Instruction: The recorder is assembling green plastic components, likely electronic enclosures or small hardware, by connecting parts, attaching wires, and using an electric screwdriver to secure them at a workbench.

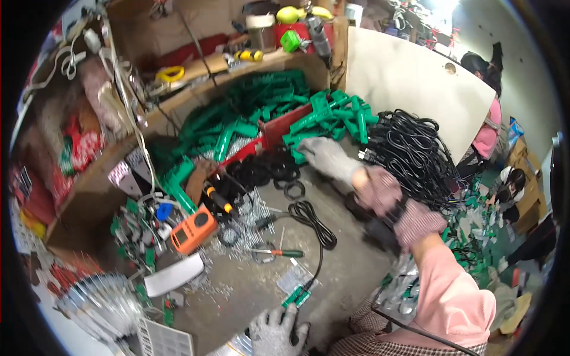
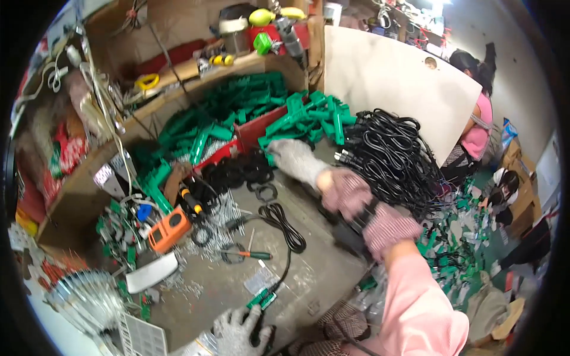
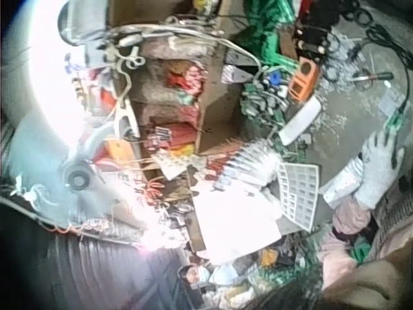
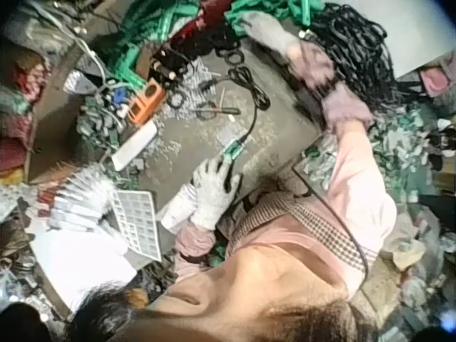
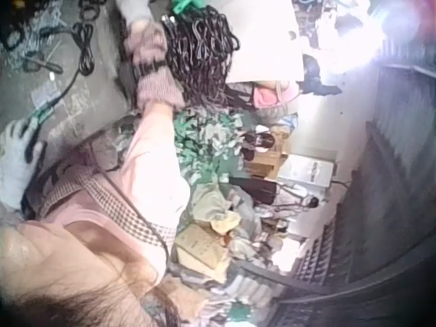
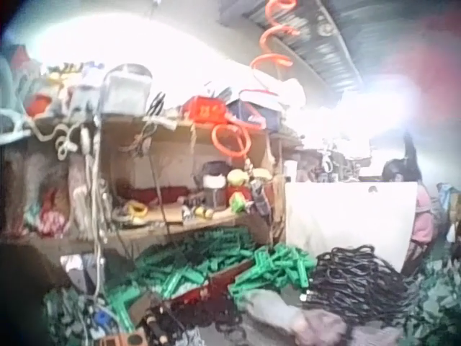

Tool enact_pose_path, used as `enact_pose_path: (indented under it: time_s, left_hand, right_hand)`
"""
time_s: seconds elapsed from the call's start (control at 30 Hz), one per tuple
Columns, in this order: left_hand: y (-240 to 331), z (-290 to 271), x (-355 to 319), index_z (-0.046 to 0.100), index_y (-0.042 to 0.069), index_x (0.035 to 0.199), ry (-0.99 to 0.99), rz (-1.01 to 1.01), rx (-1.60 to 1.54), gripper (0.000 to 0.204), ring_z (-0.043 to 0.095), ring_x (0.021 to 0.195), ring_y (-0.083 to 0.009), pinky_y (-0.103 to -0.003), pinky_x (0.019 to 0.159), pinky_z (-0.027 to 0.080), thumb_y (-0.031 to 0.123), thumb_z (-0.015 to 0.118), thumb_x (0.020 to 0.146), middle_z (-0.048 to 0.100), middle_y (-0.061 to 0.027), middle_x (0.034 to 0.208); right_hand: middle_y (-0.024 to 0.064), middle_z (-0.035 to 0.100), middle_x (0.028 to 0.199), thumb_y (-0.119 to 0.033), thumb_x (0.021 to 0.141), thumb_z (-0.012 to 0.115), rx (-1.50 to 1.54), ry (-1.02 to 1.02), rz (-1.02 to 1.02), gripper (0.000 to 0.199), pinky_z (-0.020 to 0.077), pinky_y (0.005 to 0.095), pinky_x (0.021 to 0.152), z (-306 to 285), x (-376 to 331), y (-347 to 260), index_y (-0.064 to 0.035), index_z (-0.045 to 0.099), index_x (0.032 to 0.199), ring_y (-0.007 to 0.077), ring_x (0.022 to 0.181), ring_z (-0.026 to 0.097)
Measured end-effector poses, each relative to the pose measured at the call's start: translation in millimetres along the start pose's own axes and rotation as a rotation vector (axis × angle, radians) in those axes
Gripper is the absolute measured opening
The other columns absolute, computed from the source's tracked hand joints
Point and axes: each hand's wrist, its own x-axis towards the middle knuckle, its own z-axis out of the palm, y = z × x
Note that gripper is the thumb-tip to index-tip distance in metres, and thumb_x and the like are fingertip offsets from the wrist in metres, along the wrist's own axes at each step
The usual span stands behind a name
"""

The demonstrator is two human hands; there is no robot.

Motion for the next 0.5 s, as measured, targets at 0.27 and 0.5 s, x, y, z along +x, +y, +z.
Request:
enact_pose_path:
  time_s: [0.27, 0.5]
  left_hand:
    - [1, 3, 0, 0.062, 0.011, 0.135, -0.030, 0.013, 0.058, 0.052, 0.052, 0.118, -0.0400, -0.054, 0.101, 0.041, 0.037, 0.070, 0.090, 0.060, -0.0159, 0.124]
    - [0, 3, 3, 0.063, 0.011, 0.134, -0.046, 0.044, 0.082, 0.052, 0.052, 0.118, -0.0397, -0.054, 0.100, 0.042, 0.039, 0.070, 0.090, 0.060, -0.0152, 0.124]
  right_hand:
    - [0.0175, 0.069, 0.119, -0.011, 0.087, 0.058, -0.002, 0.042, -0.125, 0.039, 0.0506, 0.0554, 0.096, 71, 61, 41, -0.0135, 0.068, 0.125, 0.0411, 0.116, 0.064]
    - [0.0084, 0.065, 0.126, -0.018, 0.094, 0.055, -0.906, 0.170, 0.486, 0.034, 0.0407, 0.0589, 0.097, 35, 46, 130, -0.0223, 0.072, 0.123, 0.0395, 0.129, 0.050]
